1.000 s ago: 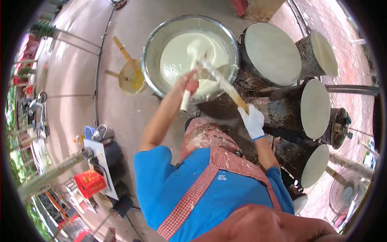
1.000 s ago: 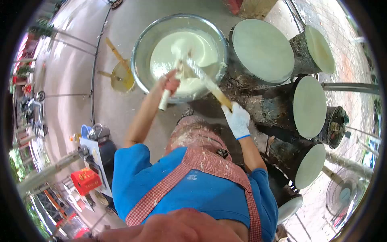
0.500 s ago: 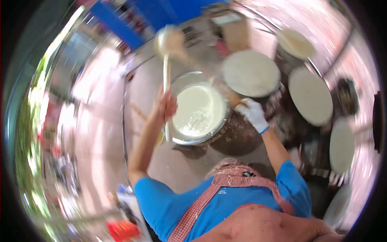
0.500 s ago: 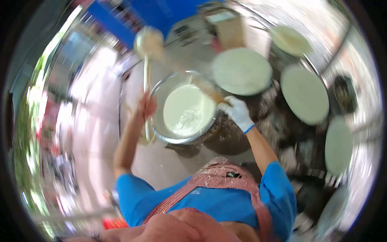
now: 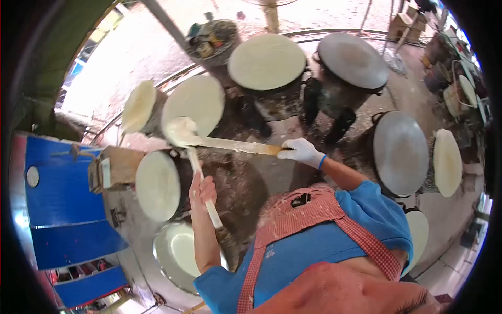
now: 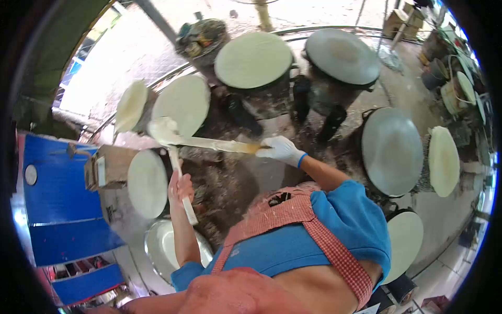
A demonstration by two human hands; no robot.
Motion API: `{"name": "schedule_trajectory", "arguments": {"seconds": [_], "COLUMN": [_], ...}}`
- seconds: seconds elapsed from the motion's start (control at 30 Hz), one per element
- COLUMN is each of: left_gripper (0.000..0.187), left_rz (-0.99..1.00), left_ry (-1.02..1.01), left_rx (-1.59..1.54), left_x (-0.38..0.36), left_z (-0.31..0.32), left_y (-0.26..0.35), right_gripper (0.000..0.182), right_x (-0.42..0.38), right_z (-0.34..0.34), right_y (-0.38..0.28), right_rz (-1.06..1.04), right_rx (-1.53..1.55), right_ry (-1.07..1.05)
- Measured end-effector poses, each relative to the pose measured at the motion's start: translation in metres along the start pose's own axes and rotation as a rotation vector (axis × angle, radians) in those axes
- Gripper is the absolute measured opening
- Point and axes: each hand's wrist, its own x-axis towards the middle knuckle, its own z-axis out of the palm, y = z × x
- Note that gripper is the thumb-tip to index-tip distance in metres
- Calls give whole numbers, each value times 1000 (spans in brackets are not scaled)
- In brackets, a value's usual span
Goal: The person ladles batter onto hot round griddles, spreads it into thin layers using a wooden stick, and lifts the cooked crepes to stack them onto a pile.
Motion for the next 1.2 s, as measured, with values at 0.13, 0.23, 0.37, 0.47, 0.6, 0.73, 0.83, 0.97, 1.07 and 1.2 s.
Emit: {"name": "schedule_trajectory", "arguments": {"seconds": [0.13, 0.23, 0.37, 0.47, 0.6, 0.73, 0.83, 0.97, 1.07, 1.2], "left_gripper": [36, 39, 21, 19, 19, 9, 29, 60, 62, 64], "left_rz": [-367, -640, -870, -663, -860, -552, 9, 624, 596, 766], "left_ry": [216, 17, 3, -57, -78, -191, -235, -439, -485, -607], "left_rx": [-512, -502, -143, 561, 671, 1056, 1835, 2322, 2276, 1772], "left_x": [148, 257, 373, 441, 577, 625, 650, 671, 661, 655], "left_z": [-7, -4, 80, 152, 152, 141, 122, 112, 130, 191], "left_y": [-76, -145, -212, -249, -300, -350, -353, -326, -337, -304], "right_gripper": [32, 30, 32, 34, 32, 36, 32, 34, 34, 33], "right_x": [-100, -183, -232, -216, -138, -65, -70, -60, -20, -18], "right_z": [-68, -119, -184, -228, -260, -272, -277, -283, -292, -303], "right_y": [90, 114, 124, 132, 127, 185, 194, 190, 226, 234], "right_rz": [337, 629, 857, 938, 578, 955, 995, 702, 817, 1015], "right_rx": [-136, -169, -393, -298, -321, -571, -384, 483, 163, -370], "right_ry": [112, 383, 720, 972, 1214, 840, 920, 1358, 1305, 1069]}}
